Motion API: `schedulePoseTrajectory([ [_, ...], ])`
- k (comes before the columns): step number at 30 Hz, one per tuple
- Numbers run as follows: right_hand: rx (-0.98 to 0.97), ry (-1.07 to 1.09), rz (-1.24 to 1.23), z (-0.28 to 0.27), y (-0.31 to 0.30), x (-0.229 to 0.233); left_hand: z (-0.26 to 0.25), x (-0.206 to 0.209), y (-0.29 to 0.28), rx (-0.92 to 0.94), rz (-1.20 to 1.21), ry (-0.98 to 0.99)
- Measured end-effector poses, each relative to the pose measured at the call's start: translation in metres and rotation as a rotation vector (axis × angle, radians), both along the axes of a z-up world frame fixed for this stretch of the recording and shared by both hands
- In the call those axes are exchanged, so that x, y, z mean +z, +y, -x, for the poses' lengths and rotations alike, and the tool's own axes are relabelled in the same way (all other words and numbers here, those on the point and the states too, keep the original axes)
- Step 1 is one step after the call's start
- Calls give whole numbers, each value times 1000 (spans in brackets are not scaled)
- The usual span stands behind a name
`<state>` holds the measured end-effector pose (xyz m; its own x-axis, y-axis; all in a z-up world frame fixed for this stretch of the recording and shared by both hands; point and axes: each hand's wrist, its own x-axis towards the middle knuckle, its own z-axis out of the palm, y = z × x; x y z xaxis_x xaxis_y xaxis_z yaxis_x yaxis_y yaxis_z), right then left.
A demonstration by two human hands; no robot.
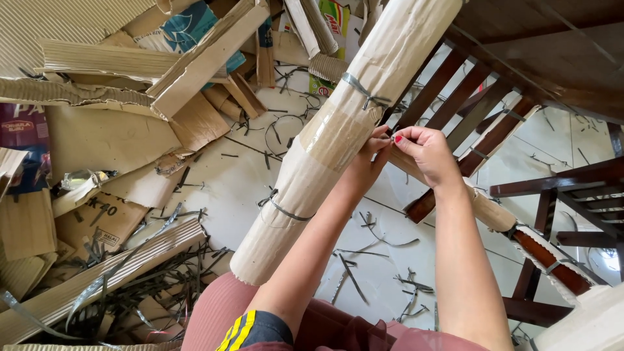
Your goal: Cutting and tying plastic strips around a wooden chair frame to secure protective cardboard wrapping.
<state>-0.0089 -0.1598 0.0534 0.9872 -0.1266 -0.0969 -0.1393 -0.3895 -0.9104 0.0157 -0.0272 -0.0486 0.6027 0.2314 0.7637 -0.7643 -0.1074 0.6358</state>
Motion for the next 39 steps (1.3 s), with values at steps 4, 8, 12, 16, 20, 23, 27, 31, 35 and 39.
schedulePoseTrajectory([
  [4,8,-43,64,0,-5,-6,1,3,4,4,-13,-2],
  [8,-73,-196,333,-2,-11,-26,17,35,25,2,-137,119],
  [12,-136,-336,510,-6,-16,-38,28,47,34,-102,-222,193],
  [16,-189,-337,575,-6,-6,-32,36,48,39,-117,-268,169],
  [20,-220,-374,649,-8,-3,-34,33,38,37,-153,-374,193],
  [23,-223,-388,672,-10,-2,-36,36,40,41,-175,-403,205],
  [27,-232,-384,678,-9,2,-33,34,35,41,-198,-433,213],
  [31,-238,-392,680,-9,4,-32,33,34,42,-194,-418,189],
  [35,-234,-399,696,-9,5,-32,31,32,41,-195,-407,173],
  [39,-236,-397,712,-10,4,-34,33,38,46,-205,-396,163],
])
